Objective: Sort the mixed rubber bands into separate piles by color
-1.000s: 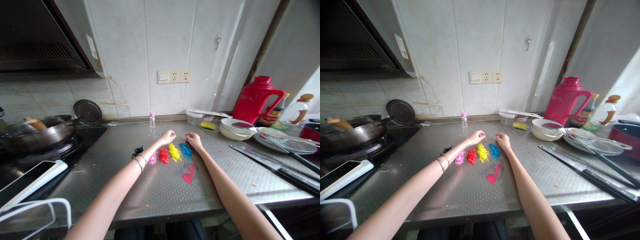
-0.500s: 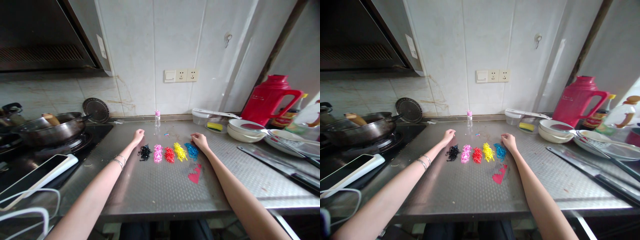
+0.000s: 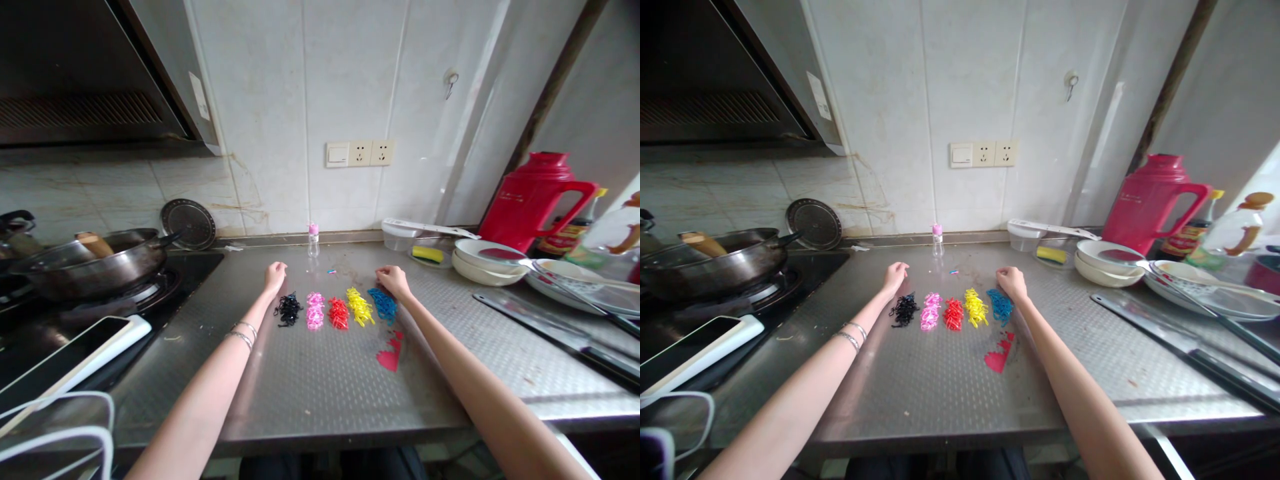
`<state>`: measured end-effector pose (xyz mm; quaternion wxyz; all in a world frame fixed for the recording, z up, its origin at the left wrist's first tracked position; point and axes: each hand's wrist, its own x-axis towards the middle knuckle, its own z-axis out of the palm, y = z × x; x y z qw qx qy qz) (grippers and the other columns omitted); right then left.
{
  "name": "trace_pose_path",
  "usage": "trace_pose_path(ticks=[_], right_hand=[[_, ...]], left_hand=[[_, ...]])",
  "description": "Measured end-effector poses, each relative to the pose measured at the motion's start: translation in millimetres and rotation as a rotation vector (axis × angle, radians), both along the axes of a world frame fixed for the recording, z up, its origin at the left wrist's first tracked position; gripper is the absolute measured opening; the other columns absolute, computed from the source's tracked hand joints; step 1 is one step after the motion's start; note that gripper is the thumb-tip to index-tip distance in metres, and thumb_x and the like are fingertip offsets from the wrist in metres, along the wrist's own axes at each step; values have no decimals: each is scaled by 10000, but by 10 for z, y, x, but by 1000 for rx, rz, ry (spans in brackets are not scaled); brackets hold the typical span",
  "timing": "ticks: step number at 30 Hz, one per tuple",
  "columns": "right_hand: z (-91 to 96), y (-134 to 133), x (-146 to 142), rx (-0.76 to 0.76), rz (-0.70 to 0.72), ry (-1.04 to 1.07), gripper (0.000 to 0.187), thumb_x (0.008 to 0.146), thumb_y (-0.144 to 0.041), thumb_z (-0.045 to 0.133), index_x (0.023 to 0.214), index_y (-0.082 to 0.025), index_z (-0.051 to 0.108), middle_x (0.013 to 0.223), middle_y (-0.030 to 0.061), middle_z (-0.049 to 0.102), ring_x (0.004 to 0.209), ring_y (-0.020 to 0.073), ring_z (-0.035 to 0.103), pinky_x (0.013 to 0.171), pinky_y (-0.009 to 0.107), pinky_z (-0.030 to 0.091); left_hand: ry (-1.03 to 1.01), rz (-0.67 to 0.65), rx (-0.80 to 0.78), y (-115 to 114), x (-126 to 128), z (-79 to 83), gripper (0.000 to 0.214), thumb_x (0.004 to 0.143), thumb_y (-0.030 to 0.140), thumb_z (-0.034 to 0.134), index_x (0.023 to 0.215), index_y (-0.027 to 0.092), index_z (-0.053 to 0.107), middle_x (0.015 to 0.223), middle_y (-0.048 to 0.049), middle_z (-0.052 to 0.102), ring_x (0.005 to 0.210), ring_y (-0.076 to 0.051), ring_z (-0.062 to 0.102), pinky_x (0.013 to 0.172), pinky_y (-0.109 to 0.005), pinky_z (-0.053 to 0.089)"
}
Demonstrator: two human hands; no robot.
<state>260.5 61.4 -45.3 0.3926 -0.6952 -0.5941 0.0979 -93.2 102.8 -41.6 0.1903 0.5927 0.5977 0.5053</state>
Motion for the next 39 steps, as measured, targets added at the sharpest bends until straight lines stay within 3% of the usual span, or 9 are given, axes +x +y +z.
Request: trace_pose_path(ticks=[6,10,14,22,39], right_hand=[[167,245,-486,68,230,-128,293,672,-133,468,869,-146,685,840,62,677,767,147,598,715,207,425],[239,367,-845,31,381,-225,392,641,-19,433,912,-160,679,912,47,671,808,133,588,744,191,418],[205,449,-1028,-38,440,-243,377,639,-14,470,916,-163,678,892,45,677,807,143,594,724,193,424],[35,557,-1033,-43,441,-223,248,678,-157,577,901,-201,678,787,18,673,729,135,596,655,187,428],[-1,701,-1045,-74,412,-329,321,740,-137,452,987,-212,644,881,53,662,762,141,583,630,188,402]], left_hand=[[-25,5,-2,-9,-4,-3,255,722,262,364,701,148,591,507,6,506,458,-101,437,457,-195,310],[-20,5,1,-8,-9,-14,263,716,273,360,699,150,593,512,8,516,460,-98,444,465,-197,319],[-22,7,5,27,-14,-47,268,721,278,355,692,150,588,501,9,504,461,-96,446,466,-194,321],[-9,9,2,33,-17,-61,275,732,276,347,694,146,586,503,5,514,464,-99,462,457,-191,326],[1,8,-6,1,0,-43,278,754,277,336,671,152,570,486,13,500,458,-95,457,476,-195,330]])
